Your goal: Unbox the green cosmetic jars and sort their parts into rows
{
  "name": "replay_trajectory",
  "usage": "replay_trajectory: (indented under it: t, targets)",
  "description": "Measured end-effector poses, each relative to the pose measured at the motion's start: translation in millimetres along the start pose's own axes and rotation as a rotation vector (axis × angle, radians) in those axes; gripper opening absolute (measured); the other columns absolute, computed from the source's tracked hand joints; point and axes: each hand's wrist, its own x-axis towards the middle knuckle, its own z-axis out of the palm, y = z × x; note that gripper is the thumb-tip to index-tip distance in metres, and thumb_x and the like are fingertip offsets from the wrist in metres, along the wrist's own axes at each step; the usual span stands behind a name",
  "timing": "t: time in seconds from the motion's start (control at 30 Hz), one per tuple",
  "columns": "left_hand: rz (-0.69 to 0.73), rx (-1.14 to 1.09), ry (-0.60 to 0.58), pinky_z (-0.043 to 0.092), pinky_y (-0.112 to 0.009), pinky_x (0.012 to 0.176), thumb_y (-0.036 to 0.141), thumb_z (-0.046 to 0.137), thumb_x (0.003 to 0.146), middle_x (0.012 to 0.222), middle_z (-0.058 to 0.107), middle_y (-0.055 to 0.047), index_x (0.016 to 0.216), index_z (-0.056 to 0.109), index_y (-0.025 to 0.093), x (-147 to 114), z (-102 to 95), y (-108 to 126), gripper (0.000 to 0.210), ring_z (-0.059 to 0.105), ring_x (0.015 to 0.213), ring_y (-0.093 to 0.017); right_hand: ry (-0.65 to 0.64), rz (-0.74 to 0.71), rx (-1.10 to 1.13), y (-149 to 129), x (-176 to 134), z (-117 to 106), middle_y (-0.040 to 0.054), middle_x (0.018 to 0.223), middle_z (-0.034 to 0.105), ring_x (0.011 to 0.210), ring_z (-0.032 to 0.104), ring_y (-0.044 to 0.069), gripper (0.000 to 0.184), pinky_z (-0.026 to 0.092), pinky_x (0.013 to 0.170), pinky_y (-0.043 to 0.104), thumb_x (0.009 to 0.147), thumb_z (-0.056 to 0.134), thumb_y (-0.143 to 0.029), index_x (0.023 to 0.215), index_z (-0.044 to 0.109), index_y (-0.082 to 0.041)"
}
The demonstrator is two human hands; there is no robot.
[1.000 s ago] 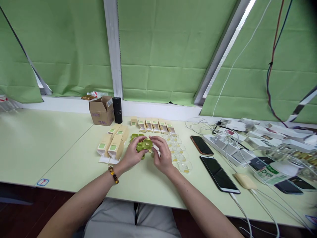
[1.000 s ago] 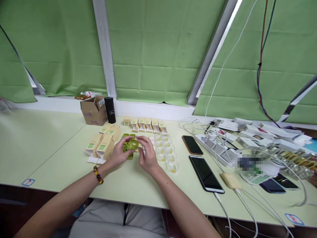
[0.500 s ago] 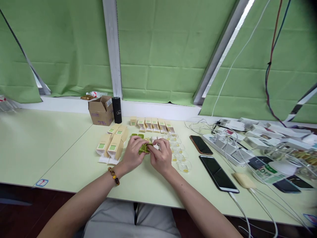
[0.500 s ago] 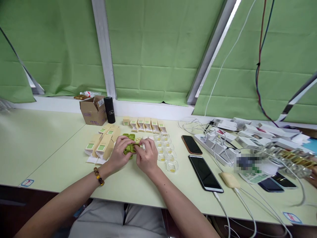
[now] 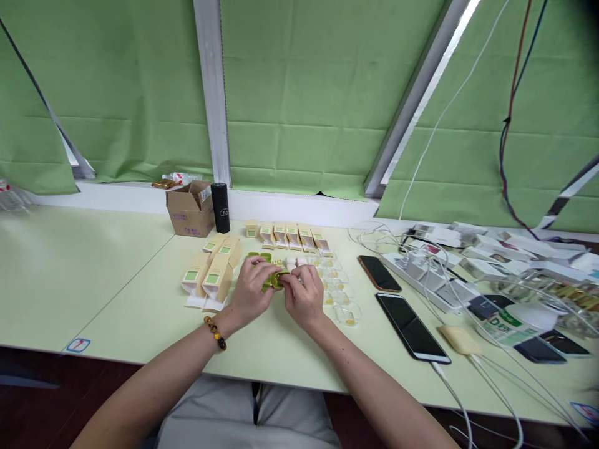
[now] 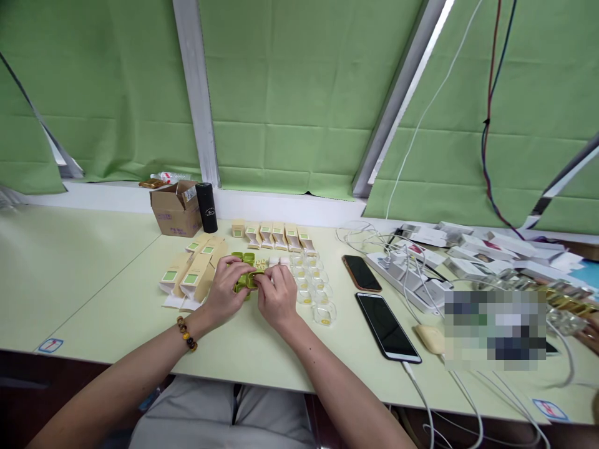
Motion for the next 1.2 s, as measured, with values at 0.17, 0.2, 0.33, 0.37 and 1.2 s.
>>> replay_trajectory:
  t: [0.17,0.2,0.33,0.37,1.2]
  targets:
    - [-0.016,0.027,0.037,0.05,-0.056,0.103,0.003,0.063,0.085,0.118,0.07,-0.009,0.127,0.065,0.025,0.6,-1.0,1.6,0.048,0.048,0.123,-0.033,0.017,-0.041,0.006,0.4,-1.7,-0.7,0.0057,0.08,0.057,0.078,0.051,0.023,0.017,0.04,0.066,0.037,0.095,0.058,-0.012,0.093,0.068,-0.025]
    - [-0.021,0.03,0.041,0.05,-0.056,0.103,0.002,0.063,0.085,0.118,0.07,-0.009,0.127,0.066,0.025,0.7,-1.3,1.9,0.048,0.048,0.123,-0.033,0.019,-0.049,-0.004,0.3,-1.9,-0.9,0.0057,0.079,0.057,0.078,0.051,0.023,0.016,0.04,0.066,0.037,0.096,0.058,-0.012,0.092,0.068,-0.025]
    - [-0.035,0.038,0.05,0.05,-0.055,0.105,0.001,0.063,0.084,0.118,0.07,-0.009,0.126,0.065,0.024,0.7,-1.6,3.2,0.048,0.047,0.124,-0.032,0.039,-0.077,-0.041,-0.5,-1.0,-1.5,0.0048,0.077,0.056,0.076,0.051,0.022,0.015,0.04,0.066,0.036,0.096,0.058,-0.012,0.091,0.067,-0.024]
    - [-0.042,0.041,0.052,0.05,-0.055,0.105,0.001,0.063,0.084,0.118,0.07,-0.009,0.126,0.065,0.024,0.4,-1.4,3.3,0.047,0.047,0.125,-0.032,0.046,-0.083,-0.047,-0.9,-0.5,-1.8,0.0046,0.077,0.056,0.076,0.051,0.021,0.015,0.039,0.066,0.036,0.096,0.059,-0.012,0.09,0.067,-0.023]
    - [-0.565,-0.204,0.172,0.054,-0.037,0.101,0.045,0.068,0.095,0.127,0.062,-0.01,0.128,0.062,0.026,6.2,-7.6,-12.0,0.038,0.066,0.115,-0.023,-0.422,0.1,-0.137,10.6,0.5,-6.7,0.0045,0.086,0.071,0.098,0.054,0.025,0.02,0.036,0.085,0.04,0.079,0.067,-0.002,0.076,0.069,-0.022]
